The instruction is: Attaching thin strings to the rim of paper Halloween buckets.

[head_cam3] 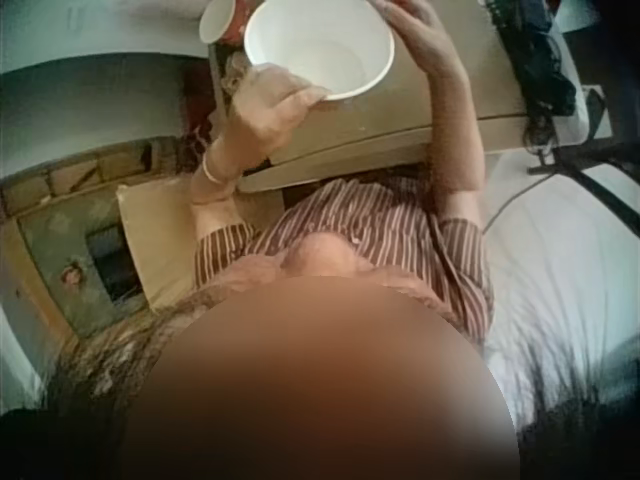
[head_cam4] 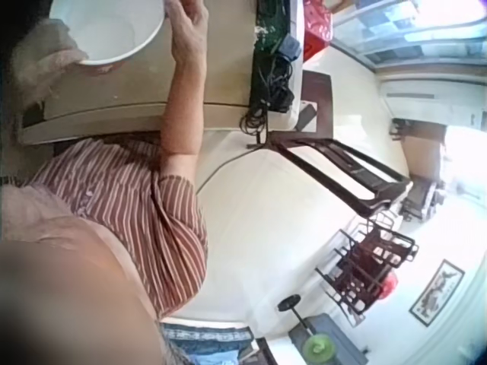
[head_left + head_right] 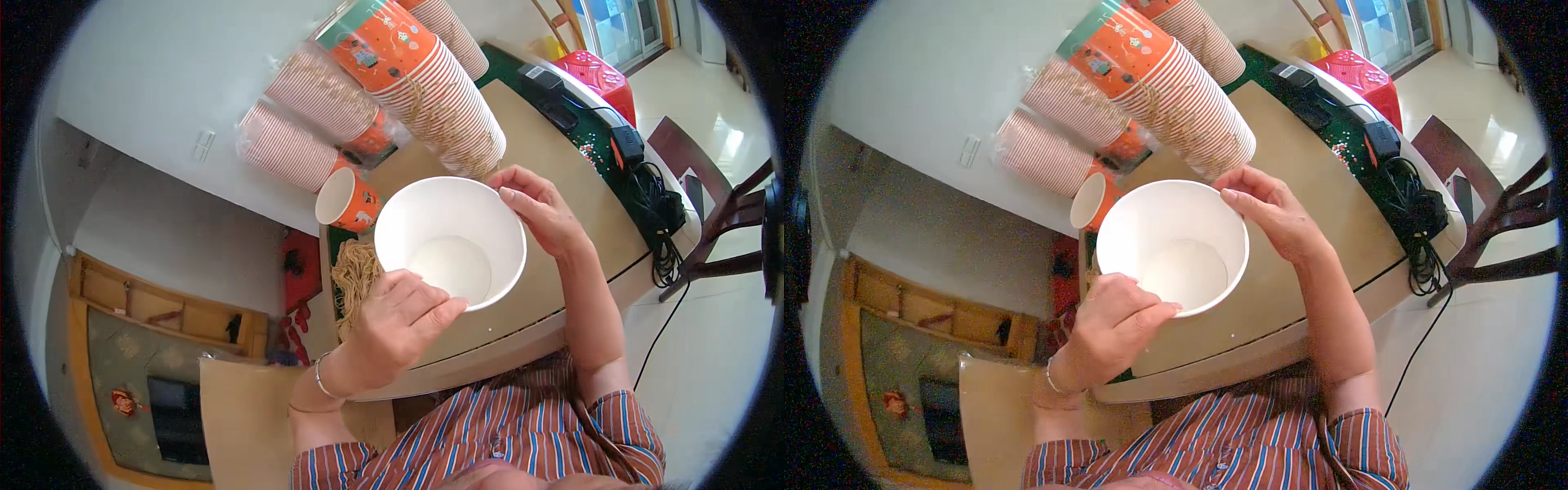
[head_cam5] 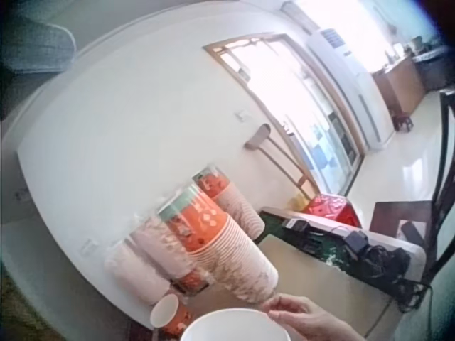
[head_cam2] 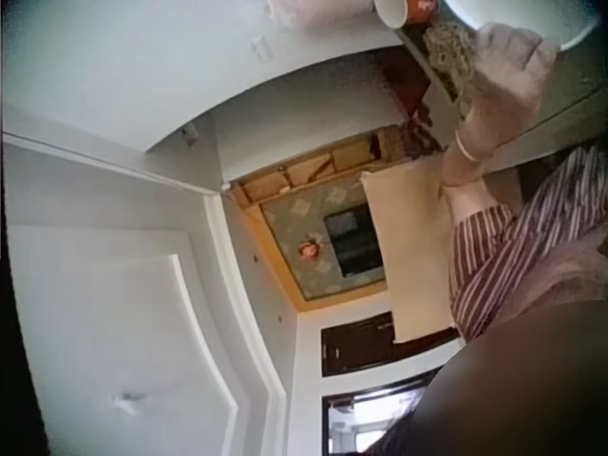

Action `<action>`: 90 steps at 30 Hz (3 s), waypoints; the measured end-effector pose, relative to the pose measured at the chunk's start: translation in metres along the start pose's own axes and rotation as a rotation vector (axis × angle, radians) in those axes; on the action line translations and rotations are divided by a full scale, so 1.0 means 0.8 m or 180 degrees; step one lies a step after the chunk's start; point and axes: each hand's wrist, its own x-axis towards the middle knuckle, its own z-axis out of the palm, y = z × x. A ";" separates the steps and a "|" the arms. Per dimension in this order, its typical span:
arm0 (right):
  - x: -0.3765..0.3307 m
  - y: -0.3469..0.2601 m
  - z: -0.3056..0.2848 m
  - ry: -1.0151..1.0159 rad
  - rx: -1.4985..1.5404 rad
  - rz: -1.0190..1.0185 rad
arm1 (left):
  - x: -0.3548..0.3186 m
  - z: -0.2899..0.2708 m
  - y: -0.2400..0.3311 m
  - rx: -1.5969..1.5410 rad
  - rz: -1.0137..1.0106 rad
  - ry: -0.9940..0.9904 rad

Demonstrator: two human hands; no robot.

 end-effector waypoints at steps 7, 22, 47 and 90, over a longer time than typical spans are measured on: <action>-0.002 0.005 0.004 -0.0151 -0.0060 0.0405 | -0.008 -0.005 0.008 0.0168 0.0024 -0.0194; -0.007 -0.001 0.014 -0.0116 0.0646 0.0276 | -0.022 -0.010 0.004 0.0002 -0.0323 -0.0093; -0.005 0.007 0.015 -0.0409 -0.0018 0.0082 | 0.003 -0.021 0.042 0.0591 0.0389 -0.0764; -0.024 0.030 0.073 -0.0323 -0.0758 -0.0484 | -0.092 0.008 -0.035 -0.2053 -0.3462 0.1347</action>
